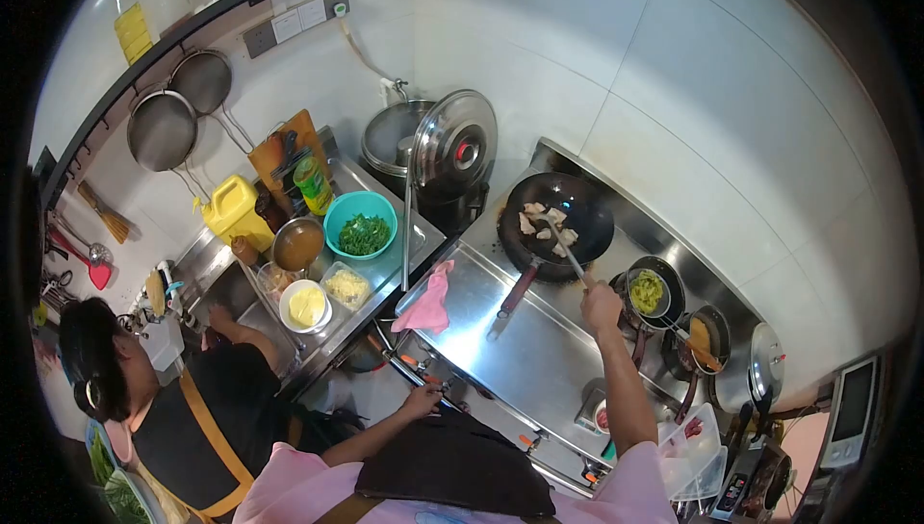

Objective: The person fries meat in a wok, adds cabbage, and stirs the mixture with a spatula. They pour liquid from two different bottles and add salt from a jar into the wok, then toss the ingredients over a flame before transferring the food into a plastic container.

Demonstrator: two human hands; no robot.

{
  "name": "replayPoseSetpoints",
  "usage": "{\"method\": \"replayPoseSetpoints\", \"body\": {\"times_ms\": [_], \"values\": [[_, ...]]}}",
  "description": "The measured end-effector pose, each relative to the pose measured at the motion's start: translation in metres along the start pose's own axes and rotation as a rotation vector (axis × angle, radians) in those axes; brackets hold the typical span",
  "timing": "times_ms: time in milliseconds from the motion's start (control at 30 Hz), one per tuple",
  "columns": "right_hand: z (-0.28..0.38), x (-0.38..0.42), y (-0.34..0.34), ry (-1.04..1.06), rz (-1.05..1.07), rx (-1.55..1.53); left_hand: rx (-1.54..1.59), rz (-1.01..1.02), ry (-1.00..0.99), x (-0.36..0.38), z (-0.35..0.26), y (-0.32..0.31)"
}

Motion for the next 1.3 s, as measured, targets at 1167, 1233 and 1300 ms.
{"method": "replayPoseSetpoints", "body": {"times_ms": [1167,1233,1300], "values": [[0.033,-0.032,0.041,-0.041,0.254,0.228,0.473,0.447,-0.254,-0.120,-0.240,0.001],[0.044,-0.023,0.078,-0.099,0.240,0.278,0.529,0.517,-0.248,-0.126,-0.259,-0.016],[0.062,-0.012,0.110,-0.134,0.255,0.306,0.535,0.513,-0.213,-0.120,-0.271,-0.022]]}}
Point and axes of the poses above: each hand's wrist, its own x-axis away from the middle knuckle, its own y-axis out of the back of the hand, z = x × y, the point moved 9 cm from there along -x, towards the middle knuckle, and after that the axes turned 12 degrees about -x, right-handed, at the moved point
